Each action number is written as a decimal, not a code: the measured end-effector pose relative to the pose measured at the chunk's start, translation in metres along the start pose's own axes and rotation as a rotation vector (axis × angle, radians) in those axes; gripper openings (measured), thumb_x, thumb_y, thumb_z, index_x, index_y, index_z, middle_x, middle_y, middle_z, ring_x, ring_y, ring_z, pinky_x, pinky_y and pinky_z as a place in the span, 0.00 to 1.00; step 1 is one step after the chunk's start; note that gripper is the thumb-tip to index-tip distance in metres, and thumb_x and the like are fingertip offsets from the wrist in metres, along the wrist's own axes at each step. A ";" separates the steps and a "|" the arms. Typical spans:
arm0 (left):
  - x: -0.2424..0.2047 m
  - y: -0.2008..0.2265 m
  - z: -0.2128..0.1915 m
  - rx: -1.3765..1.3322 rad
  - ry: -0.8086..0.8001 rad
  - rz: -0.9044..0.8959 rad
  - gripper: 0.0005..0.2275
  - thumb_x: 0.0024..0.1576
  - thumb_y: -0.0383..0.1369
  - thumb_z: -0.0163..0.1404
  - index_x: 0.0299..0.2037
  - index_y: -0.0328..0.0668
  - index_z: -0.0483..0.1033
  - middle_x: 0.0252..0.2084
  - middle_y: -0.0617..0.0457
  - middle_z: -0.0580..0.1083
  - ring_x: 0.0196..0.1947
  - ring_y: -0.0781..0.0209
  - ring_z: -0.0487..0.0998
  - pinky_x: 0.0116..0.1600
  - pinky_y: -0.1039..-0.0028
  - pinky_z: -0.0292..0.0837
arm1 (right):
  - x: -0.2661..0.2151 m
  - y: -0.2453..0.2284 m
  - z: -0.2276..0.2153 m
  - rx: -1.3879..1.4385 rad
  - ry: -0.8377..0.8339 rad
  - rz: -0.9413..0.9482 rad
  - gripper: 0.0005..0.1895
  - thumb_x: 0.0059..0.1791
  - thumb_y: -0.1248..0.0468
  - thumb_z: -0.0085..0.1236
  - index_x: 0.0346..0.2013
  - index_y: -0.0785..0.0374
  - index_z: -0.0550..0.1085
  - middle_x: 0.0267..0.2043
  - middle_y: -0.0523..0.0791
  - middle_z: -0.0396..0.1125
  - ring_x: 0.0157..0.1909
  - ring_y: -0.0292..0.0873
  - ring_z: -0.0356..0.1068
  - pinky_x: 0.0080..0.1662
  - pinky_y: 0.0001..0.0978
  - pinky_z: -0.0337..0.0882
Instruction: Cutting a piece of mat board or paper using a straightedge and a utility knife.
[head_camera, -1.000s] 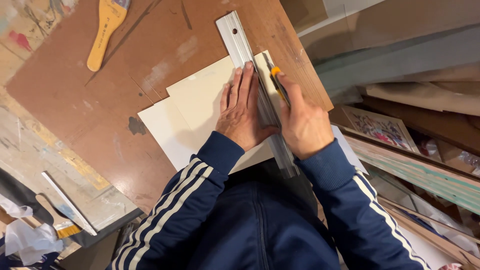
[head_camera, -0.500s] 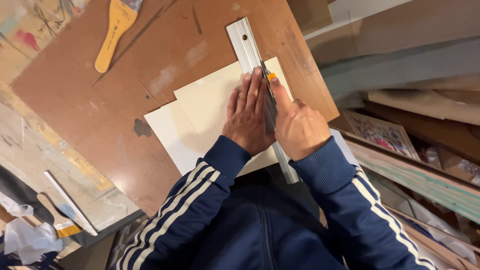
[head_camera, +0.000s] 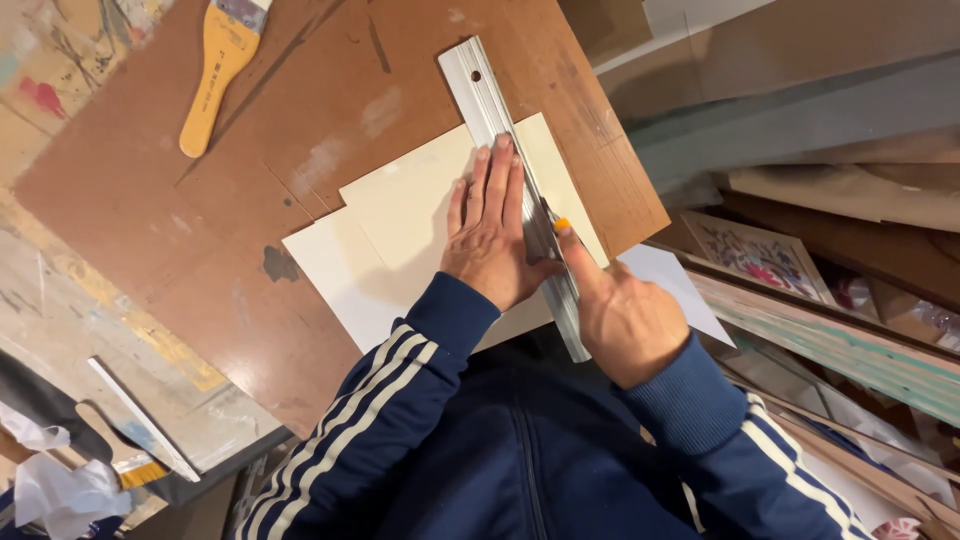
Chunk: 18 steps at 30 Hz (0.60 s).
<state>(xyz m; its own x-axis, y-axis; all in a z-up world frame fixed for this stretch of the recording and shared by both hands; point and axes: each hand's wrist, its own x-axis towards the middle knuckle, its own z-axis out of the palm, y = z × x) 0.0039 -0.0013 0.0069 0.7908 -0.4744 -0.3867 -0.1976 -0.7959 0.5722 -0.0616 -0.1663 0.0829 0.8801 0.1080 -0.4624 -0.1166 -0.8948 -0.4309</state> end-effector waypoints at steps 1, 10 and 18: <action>0.000 0.000 -0.002 0.000 0.001 -0.002 0.59 0.37 0.54 0.69 0.73 0.29 0.43 0.79 0.43 0.38 0.79 0.44 0.36 0.77 0.49 0.35 | -0.006 0.000 -0.006 0.000 -0.001 -0.002 0.33 0.48 0.67 0.45 0.70 0.58 0.59 0.39 0.63 0.70 0.27 0.63 0.72 0.31 0.54 0.73; 0.000 -0.002 0.000 0.011 -0.004 0.023 0.60 0.38 0.55 0.68 0.73 0.27 0.43 0.78 0.42 0.37 0.78 0.44 0.35 0.77 0.50 0.34 | -0.036 0.046 0.027 0.232 0.069 0.509 0.21 0.49 0.56 0.65 0.49 0.65 0.69 0.28 0.58 0.72 0.32 0.58 0.74 0.33 0.47 0.74; -0.002 -0.004 0.005 0.024 0.017 0.052 0.61 0.38 0.56 0.68 0.73 0.26 0.41 0.78 0.42 0.36 0.79 0.42 0.34 0.77 0.49 0.34 | -0.005 0.068 0.086 1.143 0.500 0.537 0.21 0.46 0.68 0.71 0.42 0.66 0.65 0.32 0.43 0.71 0.31 0.36 0.74 0.34 0.27 0.78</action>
<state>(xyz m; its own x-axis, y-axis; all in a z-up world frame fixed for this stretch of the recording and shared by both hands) -0.0003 0.0011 0.0017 0.7889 -0.5087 -0.3448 -0.2522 -0.7796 0.5732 -0.1131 -0.1906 -0.0109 0.6486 -0.5236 -0.5523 -0.5933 0.1066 -0.7979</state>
